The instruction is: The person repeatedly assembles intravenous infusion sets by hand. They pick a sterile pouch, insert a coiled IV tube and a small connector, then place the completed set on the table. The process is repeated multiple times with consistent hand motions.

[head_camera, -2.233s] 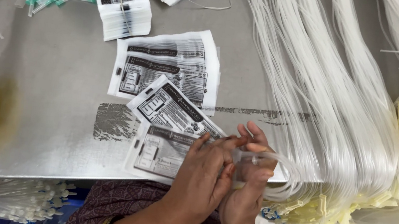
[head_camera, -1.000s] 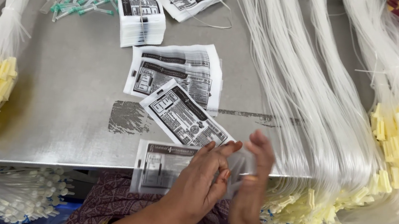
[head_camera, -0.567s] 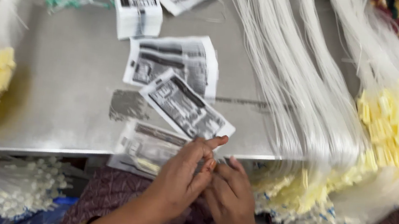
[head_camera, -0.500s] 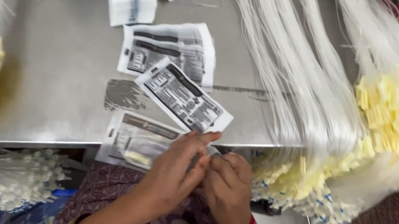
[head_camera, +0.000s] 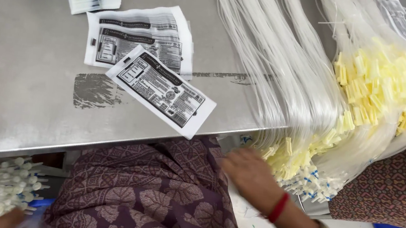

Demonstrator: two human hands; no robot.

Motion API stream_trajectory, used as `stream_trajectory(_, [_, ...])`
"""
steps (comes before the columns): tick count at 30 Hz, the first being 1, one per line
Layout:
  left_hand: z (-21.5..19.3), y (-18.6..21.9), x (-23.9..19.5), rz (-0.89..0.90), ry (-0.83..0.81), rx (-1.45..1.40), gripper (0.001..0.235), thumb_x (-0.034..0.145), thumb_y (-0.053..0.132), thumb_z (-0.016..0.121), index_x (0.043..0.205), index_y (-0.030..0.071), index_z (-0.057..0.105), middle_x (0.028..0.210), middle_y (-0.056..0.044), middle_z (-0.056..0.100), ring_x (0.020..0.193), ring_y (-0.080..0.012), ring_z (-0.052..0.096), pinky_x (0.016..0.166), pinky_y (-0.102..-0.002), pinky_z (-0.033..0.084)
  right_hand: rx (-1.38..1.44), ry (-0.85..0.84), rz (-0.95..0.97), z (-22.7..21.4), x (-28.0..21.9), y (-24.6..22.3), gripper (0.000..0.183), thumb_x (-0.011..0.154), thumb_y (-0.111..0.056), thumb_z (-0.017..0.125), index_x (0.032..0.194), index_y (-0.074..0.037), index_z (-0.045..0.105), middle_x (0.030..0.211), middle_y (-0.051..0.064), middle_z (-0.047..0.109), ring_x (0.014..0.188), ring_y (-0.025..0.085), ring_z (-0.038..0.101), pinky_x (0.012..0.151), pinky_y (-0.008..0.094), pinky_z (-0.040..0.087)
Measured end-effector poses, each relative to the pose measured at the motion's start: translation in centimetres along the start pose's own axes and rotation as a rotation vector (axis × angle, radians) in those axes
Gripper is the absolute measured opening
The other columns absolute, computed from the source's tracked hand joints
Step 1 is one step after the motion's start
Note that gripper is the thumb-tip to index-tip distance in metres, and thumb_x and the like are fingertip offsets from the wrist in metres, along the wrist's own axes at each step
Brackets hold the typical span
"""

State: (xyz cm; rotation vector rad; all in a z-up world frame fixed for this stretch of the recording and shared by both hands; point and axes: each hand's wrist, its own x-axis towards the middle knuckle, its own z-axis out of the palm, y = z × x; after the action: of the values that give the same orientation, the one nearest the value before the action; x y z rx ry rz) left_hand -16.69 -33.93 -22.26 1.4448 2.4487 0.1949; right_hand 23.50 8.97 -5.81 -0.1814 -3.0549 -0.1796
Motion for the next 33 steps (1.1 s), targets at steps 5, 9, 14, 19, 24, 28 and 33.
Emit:
stream_trajectory(5, [1.7,-5.3,0.4,-0.086,-0.251,-0.087,0.030,0.094,0.042,0.064,0.119,0.026,0.071,0.105,0.003,0.079,0.092,-0.0112,0.079,0.087,-0.031,0.060,-0.383,-0.228,0.009,-0.8,-3.4,4.9,0.043,0.076,-0.006,0.069,0.118,-0.012,0.066,0.125,0.008,0.066,0.125,0.025,0.053,0.119,0.054,0.026])
stream_trajectory(9, [-7.7,11.9,1.8,-0.159,-0.470,-0.154,0.036,0.093,0.045,0.067,0.124,0.027,0.070,0.116,0.006,0.081,0.105,-0.0123,0.081,0.099,-0.030,0.059,-0.592,-0.307,-0.040,-2.7,-2.2,5.6,0.051,0.072,-0.006,0.069,0.122,-0.015,0.066,0.128,0.005,0.065,0.128,0.024,0.053,0.121,0.058,0.018])
stream_trajectory(14, [-18.1,29.9,6.9,0.152,-0.326,-0.606,0.044,0.092,0.042,0.064,0.131,0.021,0.065,0.120,0.001,0.077,0.111,-0.0170,0.074,0.093,-0.033,0.059,-0.281,-0.402,0.127,-8.9,-1.3,4.0,0.024,0.090,-0.013,0.065,0.113,-0.020,0.069,0.109,-0.003,0.067,0.118,0.016,0.057,0.128,0.055,0.014])
stream_trajectory(19, [-18.6,36.7,9.8,0.627,-0.168,-0.847,0.067,0.101,0.034,0.064,0.154,0.009,0.032,0.136,-0.017,0.067,0.123,-0.0319,0.063,0.098,-0.044,0.048,0.104,-0.081,-0.007,-14.8,2.2,2.1,0.028,0.082,-0.030,0.069,0.108,-0.020,0.072,0.103,-0.001,0.072,0.099,0.024,0.064,0.109,0.051,0.035])
stream_trajectory(24, [-19.3,32.8,9.3,0.460,-0.417,-1.307,0.081,0.100,0.031,0.056,0.165,0.014,0.013,0.095,-0.013,0.072,0.083,-0.0181,0.071,0.076,-0.031,0.058,0.443,-0.139,0.040,-16.3,8.7,2.1,0.035,0.089,-0.038,0.065,0.120,-0.024,0.074,0.091,0.003,0.072,0.092,0.024,0.067,0.086,0.042,0.052])
stream_trajectory(28, [-16.5,24.6,6.4,0.323,-0.592,-1.420,0.067,0.104,0.027,0.055,0.162,0.012,0.025,0.086,-0.009,0.070,0.072,-0.0121,0.064,0.066,-0.026,0.052,0.518,-0.022,-0.068,-13.3,14.1,3.9,0.032,0.090,-0.040,0.063,0.114,-0.021,0.075,0.096,0.001,0.075,0.094,0.022,0.069,0.087,0.042,0.051])
stream_trajectory(33, [-9.0,13.1,3.0,-0.615,-0.133,-2.692,0.032,0.096,0.020,0.035,0.121,0.016,0.054,0.087,0.002,0.061,0.065,-0.0030,0.052,0.054,-0.021,0.041,0.340,-0.025,-0.176,-8.1,17.6,10.2,0.033,0.090,-0.046,0.068,0.114,-0.027,0.078,0.121,-0.001,0.075,0.109,0.020,0.062,0.106,0.056,0.025])
